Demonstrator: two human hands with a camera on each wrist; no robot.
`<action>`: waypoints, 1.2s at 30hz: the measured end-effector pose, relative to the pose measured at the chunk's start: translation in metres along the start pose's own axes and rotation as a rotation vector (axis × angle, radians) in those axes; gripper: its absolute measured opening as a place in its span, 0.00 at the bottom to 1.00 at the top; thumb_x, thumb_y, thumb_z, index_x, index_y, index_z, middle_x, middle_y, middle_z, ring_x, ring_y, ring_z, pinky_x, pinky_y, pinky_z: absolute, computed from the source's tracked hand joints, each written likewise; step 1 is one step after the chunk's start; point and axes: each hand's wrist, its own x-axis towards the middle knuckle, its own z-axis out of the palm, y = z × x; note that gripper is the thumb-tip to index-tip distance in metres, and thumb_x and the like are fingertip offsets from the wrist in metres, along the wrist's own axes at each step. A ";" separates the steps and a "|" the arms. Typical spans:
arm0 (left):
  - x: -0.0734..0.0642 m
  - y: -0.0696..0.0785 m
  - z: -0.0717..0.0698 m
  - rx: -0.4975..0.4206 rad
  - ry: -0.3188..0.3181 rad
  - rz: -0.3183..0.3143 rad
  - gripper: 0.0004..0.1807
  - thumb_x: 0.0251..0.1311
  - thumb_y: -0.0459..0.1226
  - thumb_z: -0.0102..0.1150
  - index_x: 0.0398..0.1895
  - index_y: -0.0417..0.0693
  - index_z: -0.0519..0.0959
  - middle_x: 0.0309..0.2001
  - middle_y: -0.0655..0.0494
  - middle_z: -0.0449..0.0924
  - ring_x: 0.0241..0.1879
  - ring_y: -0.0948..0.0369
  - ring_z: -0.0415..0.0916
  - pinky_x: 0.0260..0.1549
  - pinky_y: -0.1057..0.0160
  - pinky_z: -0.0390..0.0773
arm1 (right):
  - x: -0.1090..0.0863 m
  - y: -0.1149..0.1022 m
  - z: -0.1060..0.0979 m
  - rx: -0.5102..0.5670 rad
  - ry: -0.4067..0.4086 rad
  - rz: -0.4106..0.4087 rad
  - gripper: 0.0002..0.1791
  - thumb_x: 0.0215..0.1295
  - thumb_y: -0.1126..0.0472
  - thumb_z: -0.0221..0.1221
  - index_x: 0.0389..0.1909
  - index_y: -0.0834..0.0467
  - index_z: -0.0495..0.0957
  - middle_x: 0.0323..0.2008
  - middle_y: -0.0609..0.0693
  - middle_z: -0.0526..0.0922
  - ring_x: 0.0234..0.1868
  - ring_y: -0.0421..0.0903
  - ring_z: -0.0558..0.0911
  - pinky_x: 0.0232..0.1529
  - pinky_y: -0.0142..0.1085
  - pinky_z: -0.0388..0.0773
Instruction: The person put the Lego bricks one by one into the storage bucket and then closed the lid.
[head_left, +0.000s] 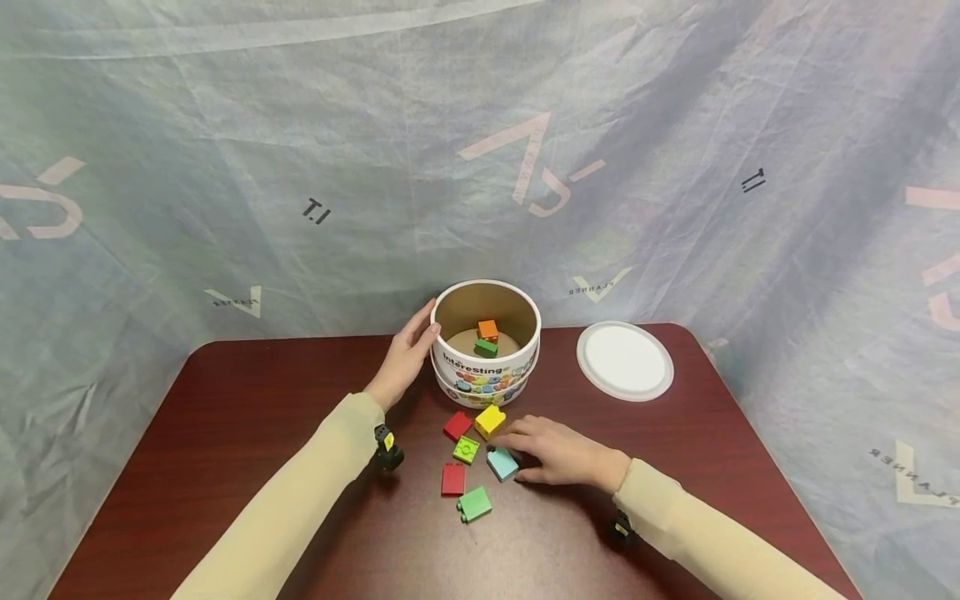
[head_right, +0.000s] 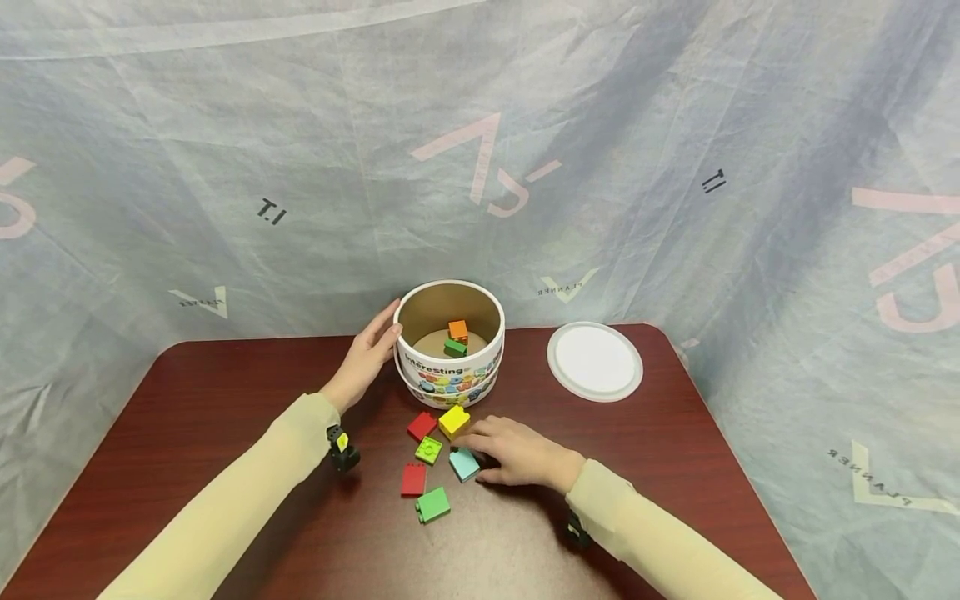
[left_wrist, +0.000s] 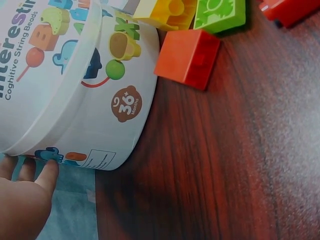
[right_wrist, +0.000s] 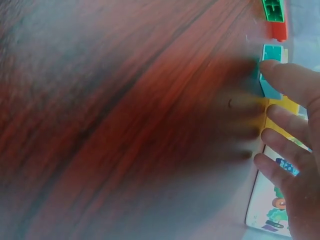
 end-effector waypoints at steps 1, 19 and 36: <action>0.000 0.000 0.000 -0.002 -0.001 0.001 0.32 0.81 0.46 0.50 0.84 0.63 0.57 0.82 0.60 0.54 0.80 0.57 0.53 0.76 0.50 0.60 | 0.000 0.000 0.000 -0.005 -0.004 -0.007 0.30 0.65 0.52 0.73 0.66 0.54 0.79 0.59 0.47 0.82 0.55 0.44 0.79 0.59 0.40 0.79; 0.003 -0.001 0.000 0.005 -0.002 0.011 0.32 0.81 0.47 0.50 0.84 0.64 0.57 0.82 0.60 0.54 0.80 0.58 0.53 0.76 0.51 0.59 | -0.002 0.001 -0.006 -0.003 -0.048 0.063 0.29 0.62 0.54 0.74 0.63 0.56 0.80 0.58 0.48 0.81 0.58 0.46 0.78 0.62 0.42 0.77; 0.000 -0.002 0.001 -0.001 0.009 0.000 0.32 0.81 0.46 0.51 0.84 0.63 0.57 0.82 0.60 0.55 0.80 0.58 0.53 0.76 0.52 0.58 | -0.004 0.000 0.000 0.006 -0.043 0.053 0.27 0.63 0.52 0.74 0.60 0.56 0.80 0.58 0.49 0.81 0.58 0.46 0.78 0.61 0.42 0.77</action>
